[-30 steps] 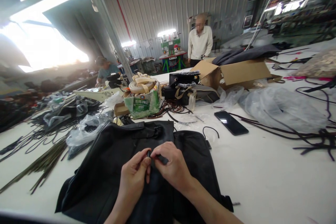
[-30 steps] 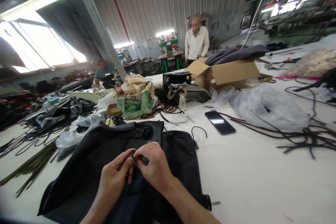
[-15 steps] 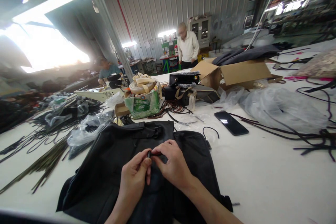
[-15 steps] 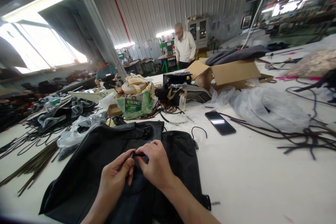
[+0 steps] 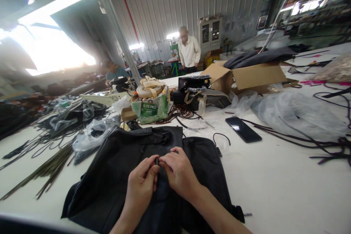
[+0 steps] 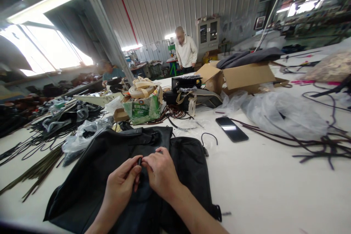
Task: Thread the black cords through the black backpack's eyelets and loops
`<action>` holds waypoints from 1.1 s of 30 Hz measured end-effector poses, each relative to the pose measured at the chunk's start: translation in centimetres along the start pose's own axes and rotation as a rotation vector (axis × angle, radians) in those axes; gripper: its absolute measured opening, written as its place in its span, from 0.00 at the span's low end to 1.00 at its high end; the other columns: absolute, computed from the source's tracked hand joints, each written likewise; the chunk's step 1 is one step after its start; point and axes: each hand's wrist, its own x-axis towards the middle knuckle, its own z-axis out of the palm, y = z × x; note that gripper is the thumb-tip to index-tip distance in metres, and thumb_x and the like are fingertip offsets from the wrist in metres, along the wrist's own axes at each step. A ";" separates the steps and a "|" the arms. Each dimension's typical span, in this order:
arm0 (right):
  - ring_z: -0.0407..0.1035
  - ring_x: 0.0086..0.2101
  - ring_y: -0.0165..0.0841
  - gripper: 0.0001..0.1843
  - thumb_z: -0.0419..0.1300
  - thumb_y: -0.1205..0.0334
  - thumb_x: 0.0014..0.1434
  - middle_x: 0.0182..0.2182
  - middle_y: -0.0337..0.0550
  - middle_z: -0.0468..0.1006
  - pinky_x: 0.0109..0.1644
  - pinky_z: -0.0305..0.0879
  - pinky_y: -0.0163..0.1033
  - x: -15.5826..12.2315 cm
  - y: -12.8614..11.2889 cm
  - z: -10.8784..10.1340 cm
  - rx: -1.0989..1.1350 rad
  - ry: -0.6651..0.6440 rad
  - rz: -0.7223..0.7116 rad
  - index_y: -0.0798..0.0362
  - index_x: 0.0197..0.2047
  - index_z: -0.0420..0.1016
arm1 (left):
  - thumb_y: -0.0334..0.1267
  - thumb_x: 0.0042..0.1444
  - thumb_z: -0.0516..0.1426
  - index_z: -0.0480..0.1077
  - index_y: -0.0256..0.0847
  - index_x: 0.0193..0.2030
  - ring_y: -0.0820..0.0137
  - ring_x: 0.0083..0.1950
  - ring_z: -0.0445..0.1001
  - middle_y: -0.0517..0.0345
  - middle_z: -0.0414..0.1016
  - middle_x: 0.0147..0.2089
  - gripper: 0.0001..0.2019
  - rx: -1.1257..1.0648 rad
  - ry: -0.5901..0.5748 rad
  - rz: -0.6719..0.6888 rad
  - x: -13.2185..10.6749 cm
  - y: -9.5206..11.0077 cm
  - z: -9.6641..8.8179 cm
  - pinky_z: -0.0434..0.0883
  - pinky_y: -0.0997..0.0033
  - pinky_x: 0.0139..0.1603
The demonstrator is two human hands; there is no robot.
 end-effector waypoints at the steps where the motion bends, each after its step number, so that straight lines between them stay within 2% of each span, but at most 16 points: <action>1: 0.80 0.39 0.38 0.11 0.57 0.67 0.77 0.39 0.43 0.88 0.63 0.64 0.55 -0.1 0.1 0.1 -0.007 -0.005 -0.003 0.50 0.45 0.81 | 0.50 0.69 0.65 0.84 0.42 0.57 0.70 0.21 0.70 0.60 0.74 0.27 0.18 0.000 0.004 0.003 0.0 0.0 0.0 0.68 0.74 0.22; 7: 0.82 0.42 0.37 0.10 0.59 0.67 0.77 0.44 0.41 0.90 0.63 0.64 0.54 0.1 0.3 -0.1 0.025 -0.029 0.014 0.48 0.46 0.82 | 0.54 0.67 0.66 0.83 0.40 0.58 0.71 0.20 0.70 0.61 0.74 0.26 0.22 -0.030 0.002 -0.035 0.3 -0.1 0.0 0.67 0.74 0.22; 10: 0.81 0.47 0.40 0.06 0.62 0.62 0.77 0.48 0.44 0.89 0.62 0.64 0.54 0.3 -0.4 -1.0 -0.064 0.045 -0.009 0.48 0.52 0.82 | 0.56 0.66 0.67 0.83 0.38 0.59 0.71 0.20 0.69 0.63 0.72 0.25 0.25 -0.076 -0.002 -0.093 0.5 -0.1 -0.2 0.67 0.75 0.21; 12: 0.78 0.47 0.42 0.07 0.62 0.59 0.78 0.46 0.47 0.87 0.58 0.65 0.53 0.2 -1.3 -1.2 -0.169 0.089 -0.061 0.49 0.52 0.81 | 0.57 0.63 0.69 0.83 0.35 0.59 0.72 0.20 0.68 0.63 0.71 0.24 0.28 -0.130 0.028 -0.139 0.8 0.0 -0.6 0.67 0.75 0.22; 14: 0.76 0.42 0.40 0.09 0.60 0.58 0.78 0.40 0.46 0.85 0.50 0.66 0.50 -0.4 -2.2 -0.7 -0.246 -0.005 -0.149 0.49 0.47 0.81 | 0.58 0.60 0.71 0.82 0.34 0.59 0.73 0.21 0.67 0.64 0.71 0.25 0.30 -0.200 0.066 -0.181 1.2 0.2 -1.2 0.66 0.75 0.23; 16: 0.73 0.37 0.39 0.15 0.61 0.53 0.78 0.34 0.44 0.83 0.44 0.64 0.49 -1.2 -2.9 0.5 -0.294 -0.176 -0.245 0.50 0.40 0.79 | 0.57 0.58 0.72 0.82 0.33 0.59 0.74 0.22 0.66 0.64 0.70 0.25 0.31 -0.253 0.089 -0.204 1.7 0.4 -1.9 0.65 0.76 0.23; 18: 0.73 0.34 0.38 0.21 0.63 0.44 0.76 0.32 0.43 0.82 0.42 0.63 0.49 -2.0 -3.1 2.0 -0.346 -0.300 -0.301 0.51 0.37 0.79 | 0.56 0.58 0.73 0.82 0.32 0.58 0.75 0.22 0.66 0.64 0.70 0.26 0.31 -0.281 0.088 -0.214 2.1 0.4 -2.5 0.63 0.77 0.23; 20: 0.74 0.36 0.40 0.25 0.67 0.37 0.71 0.34 0.44 0.83 0.42 0.64 0.49 -2.7 -3.0 3.3 -0.403 -0.366 -0.321 0.52 0.37 0.80 | 0.55 0.58 0.73 0.82 0.32 0.58 0.75 0.21 0.67 0.64 0.71 0.27 0.30 -0.297 0.075 -0.218 2.1 0.3 -2.9 0.63 0.77 0.23; 22: 0.75 0.38 0.41 0.22 0.71 0.40 0.68 0.37 0.44 0.84 0.43 0.65 0.49 -3.3 -2.8 4.3 -0.447 -0.428 -0.341 0.52 0.41 0.82 | 0.55 0.59 0.73 0.82 0.32 0.59 0.76 0.22 0.67 0.64 0.71 0.28 0.30 -0.322 0.046 -0.228 1.9 0.2 -2.9 0.63 0.77 0.24; 25: 0.76 0.40 0.41 0.11 0.76 0.54 0.66 0.37 0.42 0.84 0.42 0.66 0.48 -3.6 -2.8 4.7 -0.459 -0.510 -0.382 0.51 0.40 0.83 | 0.54 0.59 0.73 0.82 0.32 0.59 0.77 0.22 0.67 0.63 0.70 0.28 0.30 -0.402 0.005 -0.255 1.4 0.0 -2.7 0.62 0.77 0.24; 27: 0.77 0.40 0.40 0.09 0.75 0.59 0.66 0.37 0.42 0.85 0.42 0.67 0.46 -3.2 -3.0 3.7 -0.429 -0.555 -0.375 0.52 0.37 0.82 | 0.54 0.57 0.75 0.82 0.32 0.58 0.78 0.22 0.65 0.63 0.70 0.28 0.30 -0.470 0.002 -0.280 1.2 -0.1 -2.7 0.62 0.78 0.24; 29: 0.79 0.40 0.40 0.08 0.74 0.64 0.65 0.37 0.42 0.85 0.44 0.69 0.45 -2.3 -3.4 1.5 -0.352 -0.580 -0.290 0.52 0.35 0.81 | 0.54 0.55 0.77 0.83 0.31 0.57 0.78 0.24 0.64 0.62 0.70 0.29 0.32 -0.524 0.015 -0.304 1.1 -0.1 -3.0 0.62 0.78 0.23; 31: 0.80 0.39 0.38 0.07 0.71 0.70 0.65 0.37 0.41 0.86 0.45 0.71 0.42 -1.2 -3.9 -1.8 -0.177 -0.586 -0.108 0.51 0.36 0.81 | 0.54 0.53 0.79 0.83 0.31 0.56 0.78 0.25 0.63 0.61 0.70 0.31 0.33 -0.565 0.022 -0.323 1.2 0.0 -3.6 0.62 0.79 0.22; 33: 0.80 0.35 0.34 0.09 0.64 0.73 0.68 0.35 0.37 0.86 0.41 0.72 0.38 -0.2 -4.1 -5.0 0.118 -0.580 0.129 0.48 0.41 0.81 | 0.54 0.53 0.79 0.84 0.31 0.57 0.79 0.26 0.62 0.61 0.69 0.32 0.33 -0.599 0.010 -0.342 1.2 0.1 -4.2 0.63 0.81 0.21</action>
